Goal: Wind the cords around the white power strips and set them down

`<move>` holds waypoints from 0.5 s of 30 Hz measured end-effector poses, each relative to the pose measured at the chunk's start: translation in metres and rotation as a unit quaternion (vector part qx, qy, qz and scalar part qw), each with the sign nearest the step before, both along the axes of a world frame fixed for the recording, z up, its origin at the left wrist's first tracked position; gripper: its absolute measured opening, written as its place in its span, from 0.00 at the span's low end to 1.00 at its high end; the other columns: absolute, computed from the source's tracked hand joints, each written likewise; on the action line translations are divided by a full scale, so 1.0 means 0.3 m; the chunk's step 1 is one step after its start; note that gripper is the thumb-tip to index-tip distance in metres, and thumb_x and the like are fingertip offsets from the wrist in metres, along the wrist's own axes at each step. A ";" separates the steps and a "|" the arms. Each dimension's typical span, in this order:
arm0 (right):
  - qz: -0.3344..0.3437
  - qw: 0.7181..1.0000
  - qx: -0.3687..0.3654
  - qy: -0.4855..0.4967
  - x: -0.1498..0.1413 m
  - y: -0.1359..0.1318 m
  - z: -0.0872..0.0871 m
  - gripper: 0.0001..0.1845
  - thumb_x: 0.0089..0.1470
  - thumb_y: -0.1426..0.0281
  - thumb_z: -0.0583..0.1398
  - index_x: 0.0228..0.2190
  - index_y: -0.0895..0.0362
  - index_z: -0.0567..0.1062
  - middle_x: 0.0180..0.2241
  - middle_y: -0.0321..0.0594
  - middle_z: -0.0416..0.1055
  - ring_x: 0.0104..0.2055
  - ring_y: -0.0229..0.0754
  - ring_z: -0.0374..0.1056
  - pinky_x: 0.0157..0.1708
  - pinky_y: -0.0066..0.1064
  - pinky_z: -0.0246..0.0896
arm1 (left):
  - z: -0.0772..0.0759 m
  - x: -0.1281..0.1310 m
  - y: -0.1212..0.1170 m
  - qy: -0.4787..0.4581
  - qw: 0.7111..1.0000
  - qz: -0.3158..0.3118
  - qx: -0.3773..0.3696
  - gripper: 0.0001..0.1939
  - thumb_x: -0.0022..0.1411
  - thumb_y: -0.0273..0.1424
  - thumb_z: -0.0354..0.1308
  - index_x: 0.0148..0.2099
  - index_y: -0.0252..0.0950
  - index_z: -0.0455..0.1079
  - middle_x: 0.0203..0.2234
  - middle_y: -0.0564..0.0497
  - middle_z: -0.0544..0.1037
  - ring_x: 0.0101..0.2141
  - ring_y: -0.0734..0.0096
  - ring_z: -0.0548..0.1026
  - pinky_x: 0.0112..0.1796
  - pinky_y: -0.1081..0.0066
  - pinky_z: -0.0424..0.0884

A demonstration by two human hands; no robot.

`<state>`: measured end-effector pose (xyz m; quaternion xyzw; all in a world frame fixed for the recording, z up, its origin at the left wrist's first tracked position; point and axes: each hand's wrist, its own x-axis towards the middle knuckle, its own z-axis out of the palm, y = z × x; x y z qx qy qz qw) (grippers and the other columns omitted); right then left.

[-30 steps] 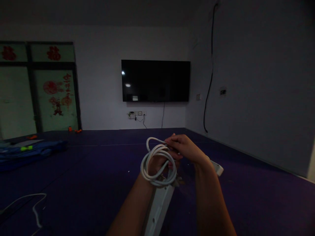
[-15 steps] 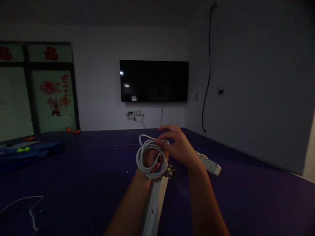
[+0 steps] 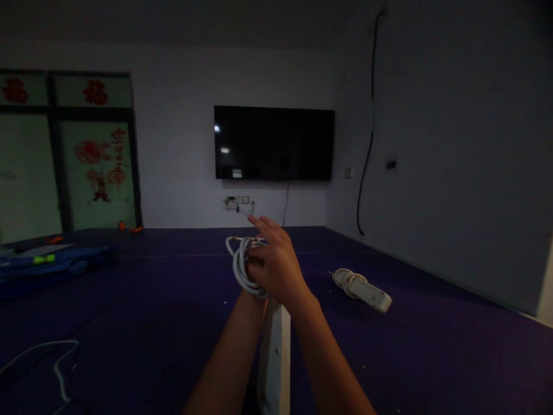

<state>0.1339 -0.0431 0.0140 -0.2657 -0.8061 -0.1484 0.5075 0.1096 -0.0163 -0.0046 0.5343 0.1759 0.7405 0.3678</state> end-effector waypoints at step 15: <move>0.382 0.902 -0.176 0.092 0.149 -0.029 0.047 0.05 0.43 0.70 0.60 0.21 0.56 0.76 0.41 0.44 0.70 0.47 0.49 0.64 0.46 0.42 0.59 | -0.009 -0.091 0.044 0.024 0.974 -0.199 -0.103 0.08 0.51 0.37 0.60 0.29 0.38 0.68 0.23 0.53 0.71 0.28 0.71 0.74 0.28 0.75 0.73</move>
